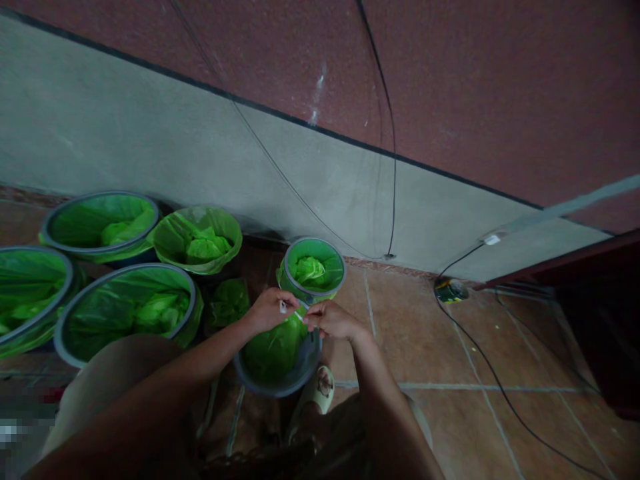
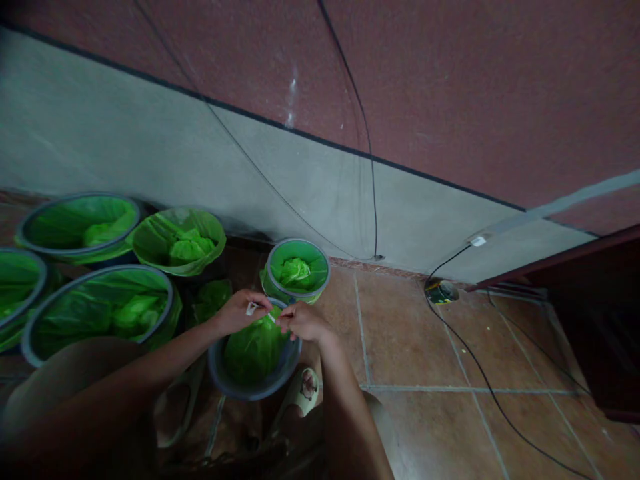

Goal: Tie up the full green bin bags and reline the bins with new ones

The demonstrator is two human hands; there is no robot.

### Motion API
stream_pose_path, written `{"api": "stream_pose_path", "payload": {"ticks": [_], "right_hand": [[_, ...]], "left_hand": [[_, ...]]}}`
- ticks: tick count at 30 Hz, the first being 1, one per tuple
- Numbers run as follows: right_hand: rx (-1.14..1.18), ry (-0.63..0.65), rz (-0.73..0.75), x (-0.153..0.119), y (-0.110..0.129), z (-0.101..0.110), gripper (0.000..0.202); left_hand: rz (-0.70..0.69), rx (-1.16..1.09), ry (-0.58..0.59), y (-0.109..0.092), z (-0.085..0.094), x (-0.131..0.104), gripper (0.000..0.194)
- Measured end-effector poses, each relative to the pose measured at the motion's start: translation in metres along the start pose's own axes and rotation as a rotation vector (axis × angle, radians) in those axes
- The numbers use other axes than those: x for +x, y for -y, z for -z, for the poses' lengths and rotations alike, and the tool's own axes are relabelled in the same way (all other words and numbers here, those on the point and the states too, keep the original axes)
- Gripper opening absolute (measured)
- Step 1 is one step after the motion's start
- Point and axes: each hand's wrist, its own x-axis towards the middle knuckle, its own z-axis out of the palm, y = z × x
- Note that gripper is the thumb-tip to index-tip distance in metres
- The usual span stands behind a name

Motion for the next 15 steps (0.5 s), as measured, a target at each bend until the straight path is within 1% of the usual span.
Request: {"api": "stream_pose_path", "payload": {"ticks": [1,3,4,5,6,8,11,15], "right_hand": [[0.002,-0.058,0.024,0.002,-0.001,0.000,0.023],[0.035,-0.218,0.108,0.008,0.000,-0.001,0.022],[0.062,-0.282,0.165,0.011,0.002,-0.003,0.021],[0.093,-0.316,0.226,0.014,0.005,-0.005,0.021],[0.128,-0.319,0.282,0.016,0.007,-0.007,0.021],[0.195,-0.257,0.348,0.018,0.014,-0.012,0.023],[0.255,-0.178,0.309,0.015,0.022,-0.018,0.026],[0.306,-0.172,0.246,0.009,0.029,-0.019,0.029]], "left_hand": [[-0.065,0.079,0.009,-0.004,0.002,-0.001,0.014],[-0.192,0.199,0.013,-0.012,0.006,-0.004,0.015],[-0.252,0.232,0.016,-0.016,0.007,-0.005,0.017],[-0.302,0.242,0.018,-0.019,0.008,-0.006,0.018],[-0.340,0.231,0.016,-0.021,0.009,-0.006,0.019],[-0.389,0.197,-0.001,-0.025,0.010,-0.007,0.019],[-0.432,0.208,-0.089,-0.024,0.008,-0.007,0.018],[-0.490,0.262,-0.232,-0.015,0.003,-0.006,0.019]]}}
